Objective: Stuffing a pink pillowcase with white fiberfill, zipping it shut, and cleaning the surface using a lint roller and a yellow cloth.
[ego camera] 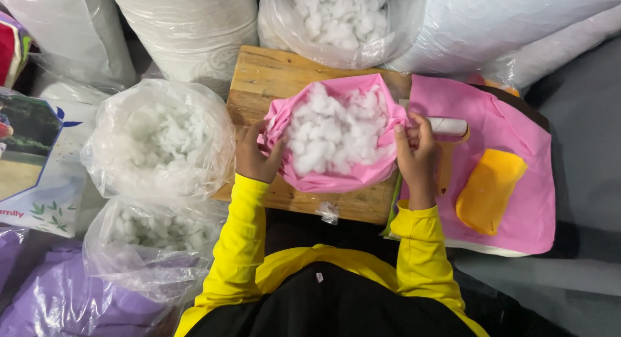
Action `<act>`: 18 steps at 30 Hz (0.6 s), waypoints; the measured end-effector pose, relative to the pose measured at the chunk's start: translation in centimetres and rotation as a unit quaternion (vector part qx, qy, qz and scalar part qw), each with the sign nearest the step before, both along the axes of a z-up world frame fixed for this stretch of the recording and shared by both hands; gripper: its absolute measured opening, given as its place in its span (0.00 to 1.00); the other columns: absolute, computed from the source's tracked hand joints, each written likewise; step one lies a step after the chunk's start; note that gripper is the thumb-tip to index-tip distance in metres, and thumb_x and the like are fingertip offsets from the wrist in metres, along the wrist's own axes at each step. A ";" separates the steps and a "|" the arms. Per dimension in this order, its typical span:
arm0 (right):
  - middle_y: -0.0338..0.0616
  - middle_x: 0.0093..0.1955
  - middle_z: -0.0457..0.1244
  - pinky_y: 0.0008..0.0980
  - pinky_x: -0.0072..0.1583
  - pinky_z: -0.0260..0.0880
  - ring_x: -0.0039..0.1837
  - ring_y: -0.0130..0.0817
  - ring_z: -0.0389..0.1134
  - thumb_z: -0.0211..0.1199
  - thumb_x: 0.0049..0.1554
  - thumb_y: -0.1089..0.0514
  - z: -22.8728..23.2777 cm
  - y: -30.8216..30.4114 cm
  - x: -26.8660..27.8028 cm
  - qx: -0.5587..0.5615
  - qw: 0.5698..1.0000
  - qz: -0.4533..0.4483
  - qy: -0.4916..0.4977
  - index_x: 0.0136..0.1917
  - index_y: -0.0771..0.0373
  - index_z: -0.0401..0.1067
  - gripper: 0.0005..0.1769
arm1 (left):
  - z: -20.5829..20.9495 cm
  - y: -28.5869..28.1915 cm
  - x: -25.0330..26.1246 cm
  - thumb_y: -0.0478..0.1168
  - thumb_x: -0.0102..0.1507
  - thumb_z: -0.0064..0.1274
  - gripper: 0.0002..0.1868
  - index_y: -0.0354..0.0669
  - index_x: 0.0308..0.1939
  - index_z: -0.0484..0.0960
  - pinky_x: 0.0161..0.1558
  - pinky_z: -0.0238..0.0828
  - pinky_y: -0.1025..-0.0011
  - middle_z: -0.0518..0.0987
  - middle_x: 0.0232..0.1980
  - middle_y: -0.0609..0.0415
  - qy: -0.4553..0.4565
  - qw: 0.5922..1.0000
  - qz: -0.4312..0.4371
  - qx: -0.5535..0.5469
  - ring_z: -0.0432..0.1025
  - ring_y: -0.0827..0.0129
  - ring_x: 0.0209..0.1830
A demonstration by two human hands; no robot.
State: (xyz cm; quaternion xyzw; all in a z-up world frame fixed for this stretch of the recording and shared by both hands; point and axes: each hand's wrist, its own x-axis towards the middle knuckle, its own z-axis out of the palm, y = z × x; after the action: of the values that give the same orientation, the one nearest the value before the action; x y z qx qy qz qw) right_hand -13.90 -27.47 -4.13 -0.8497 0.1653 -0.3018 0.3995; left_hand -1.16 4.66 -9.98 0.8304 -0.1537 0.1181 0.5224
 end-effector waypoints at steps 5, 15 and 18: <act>0.41 0.35 0.68 0.27 0.34 0.65 0.33 0.33 0.68 0.69 0.63 0.54 -3.1 -0.6 1.1 0.000 1.000 -0.011 -0.013 0.51 0.58 0.78 0.06 | -0.2 -0.3 0.6 0.38 0.55 0.67 0.13 0.46 0.42 0.84 0.25 0.79 0.69 0.76 0.39 0.50 0.038 0.997 0.030 -0.053 0.79 0.54 0.27; 0.33 0.26 0.52 0.25 0.38 0.54 0.33 0.25 0.52 0.67 0.63 0.60 0.1 -1.9 -1.2 -0.041 0.987 -0.104 -0.114 0.46 0.59 0.79 0.04 | 9.5 0.6 -0.7 0.27 0.62 0.59 0.08 0.42 0.42 0.80 0.30 0.77 0.73 0.77 0.42 0.50 -0.036 0.987 0.007 -0.159 0.75 0.63 0.28; 0.37 0.27 0.56 0.27 0.39 0.58 0.33 0.28 0.53 0.70 0.63 0.58 0.4 -1.5 -1.5 -0.069 0.985 -0.105 -0.116 0.45 0.58 0.80 0.04 | 9.7 0.8 -0.9 0.24 0.60 0.56 0.09 0.42 0.38 0.81 0.30 0.77 0.68 0.78 0.45 0.45 -0.088 0.986 0.010 -0.141 0.76 0.54 0.29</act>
State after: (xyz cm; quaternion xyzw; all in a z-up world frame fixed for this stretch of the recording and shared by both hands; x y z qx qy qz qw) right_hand -15.42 -28.92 -3.69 -0.8125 0.1849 -0.4493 0.3221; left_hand -2.01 5.42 -0.25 0.7361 -0.1721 0.2166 0.6177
